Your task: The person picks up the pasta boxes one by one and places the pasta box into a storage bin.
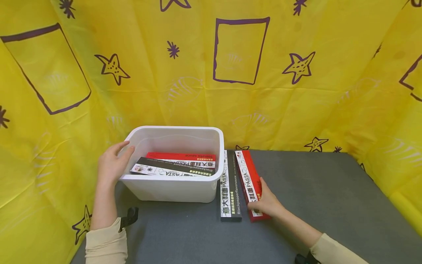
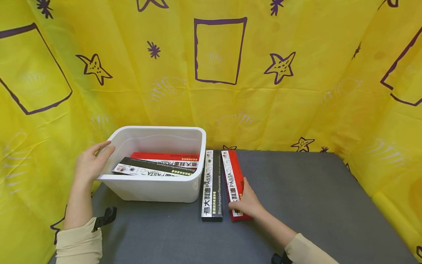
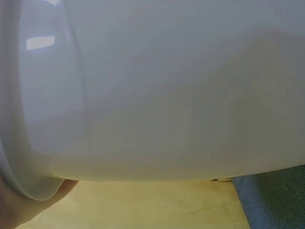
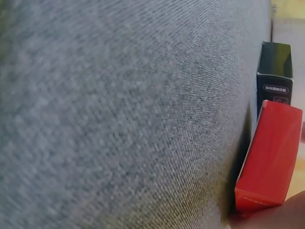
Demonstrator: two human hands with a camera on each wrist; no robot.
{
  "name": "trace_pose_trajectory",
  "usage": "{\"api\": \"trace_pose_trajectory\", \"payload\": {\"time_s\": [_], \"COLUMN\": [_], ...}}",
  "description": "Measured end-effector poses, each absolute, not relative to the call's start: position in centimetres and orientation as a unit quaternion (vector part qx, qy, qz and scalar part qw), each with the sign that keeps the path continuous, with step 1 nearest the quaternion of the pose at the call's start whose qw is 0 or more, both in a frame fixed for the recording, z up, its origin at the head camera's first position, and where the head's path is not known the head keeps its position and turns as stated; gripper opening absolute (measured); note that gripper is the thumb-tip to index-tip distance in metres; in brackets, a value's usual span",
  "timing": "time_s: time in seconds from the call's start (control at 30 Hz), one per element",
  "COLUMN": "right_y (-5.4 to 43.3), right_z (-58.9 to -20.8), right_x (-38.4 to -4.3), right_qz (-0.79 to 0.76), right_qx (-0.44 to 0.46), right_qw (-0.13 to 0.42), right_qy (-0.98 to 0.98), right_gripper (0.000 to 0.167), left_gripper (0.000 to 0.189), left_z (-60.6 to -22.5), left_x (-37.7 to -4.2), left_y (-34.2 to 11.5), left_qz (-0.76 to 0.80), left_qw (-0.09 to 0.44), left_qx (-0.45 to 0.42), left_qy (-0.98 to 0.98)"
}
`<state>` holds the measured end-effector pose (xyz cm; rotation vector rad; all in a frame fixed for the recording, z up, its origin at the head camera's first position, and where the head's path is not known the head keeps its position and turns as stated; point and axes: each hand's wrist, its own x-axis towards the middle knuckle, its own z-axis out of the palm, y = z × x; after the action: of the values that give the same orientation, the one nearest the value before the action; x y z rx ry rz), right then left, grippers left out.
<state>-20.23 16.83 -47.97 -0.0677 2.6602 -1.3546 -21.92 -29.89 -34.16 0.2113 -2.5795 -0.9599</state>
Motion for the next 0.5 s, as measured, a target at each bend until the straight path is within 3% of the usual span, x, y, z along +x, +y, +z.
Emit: {"api": "trace_pose_trajectory", "payload": {"time_s": [0.5], "right_y": [18.4], "right_z": [-44.1], "right_x": [-19.6], "right_qz": [-0.515], "right_qx": [0.002], "right_qw": [0.101], "right_qy": [0.851], "right_gripper": [0.109], "left_gripper": [0.058], "left_z": [-34.1], "left_x": [-22.0], "left_y": [-30.0], "left_qz": [-0.342], "left_qw": [0.184], "left_qx": [0.076], "left_qy": [-0.918]}}
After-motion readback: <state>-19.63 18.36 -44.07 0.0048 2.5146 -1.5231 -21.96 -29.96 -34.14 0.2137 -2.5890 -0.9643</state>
